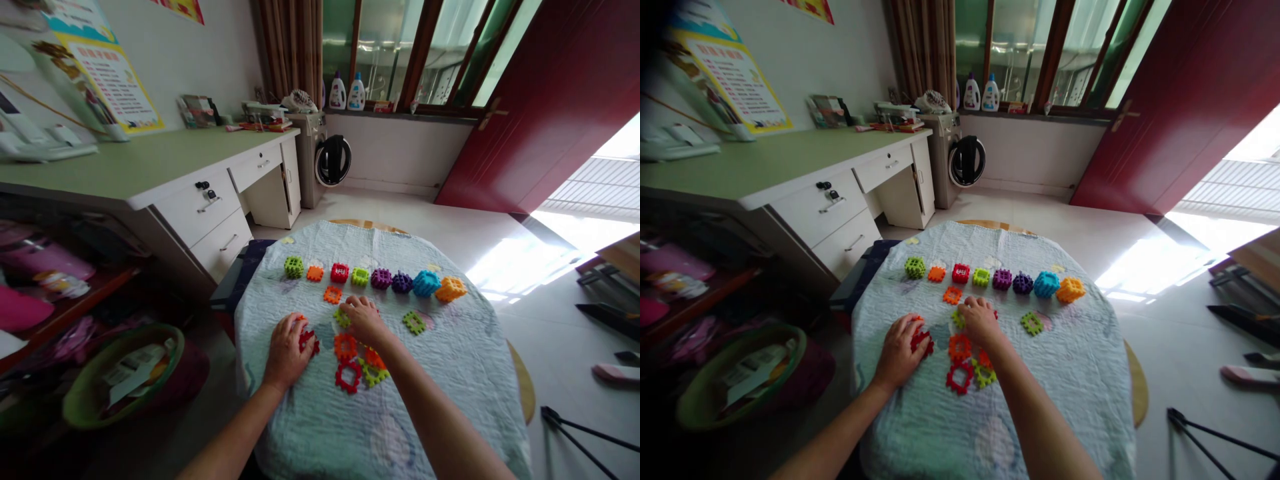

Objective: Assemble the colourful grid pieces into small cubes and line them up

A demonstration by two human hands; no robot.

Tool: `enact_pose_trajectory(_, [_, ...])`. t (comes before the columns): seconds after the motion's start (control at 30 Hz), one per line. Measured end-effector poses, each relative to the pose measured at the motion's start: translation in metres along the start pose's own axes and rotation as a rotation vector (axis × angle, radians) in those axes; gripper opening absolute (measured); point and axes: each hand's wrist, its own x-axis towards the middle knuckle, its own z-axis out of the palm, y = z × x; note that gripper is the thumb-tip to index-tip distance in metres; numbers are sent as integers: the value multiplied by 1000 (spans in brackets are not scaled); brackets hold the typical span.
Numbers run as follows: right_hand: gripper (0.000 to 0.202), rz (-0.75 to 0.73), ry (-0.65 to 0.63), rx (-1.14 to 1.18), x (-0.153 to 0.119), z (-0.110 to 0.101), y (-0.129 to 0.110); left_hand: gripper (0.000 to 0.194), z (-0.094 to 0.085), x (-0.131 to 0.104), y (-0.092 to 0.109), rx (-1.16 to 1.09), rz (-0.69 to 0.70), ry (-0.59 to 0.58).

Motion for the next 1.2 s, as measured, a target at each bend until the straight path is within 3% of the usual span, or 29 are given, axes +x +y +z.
enact_pose_trajectory(0.1, [38, -42, -2, -42, -1, -6, 2, 28, 1, 0, 0, -5, -3, -6])
enact_pose_trajectory(0.3, [44, -60, -5, -62, -2, -20, 16, 27, 4, -2, -3, -8, -6, -3])
enact_pose_trajectory(0.63, [45, 193, 213, -121, 38, -57, 68, 28, 6, -2, -3, 11, -20, -20])
enact_pose_trajectory(0.9, [44, 214, 144, -141, 75, -50, 74, 27, 3, -1, -2, -26, -40, 12])
enact_pose_trajectory(1.2, [43, 234, 117, -126, 80, -45, 76, 24, 2, 0, -5, -71, -48, 24])
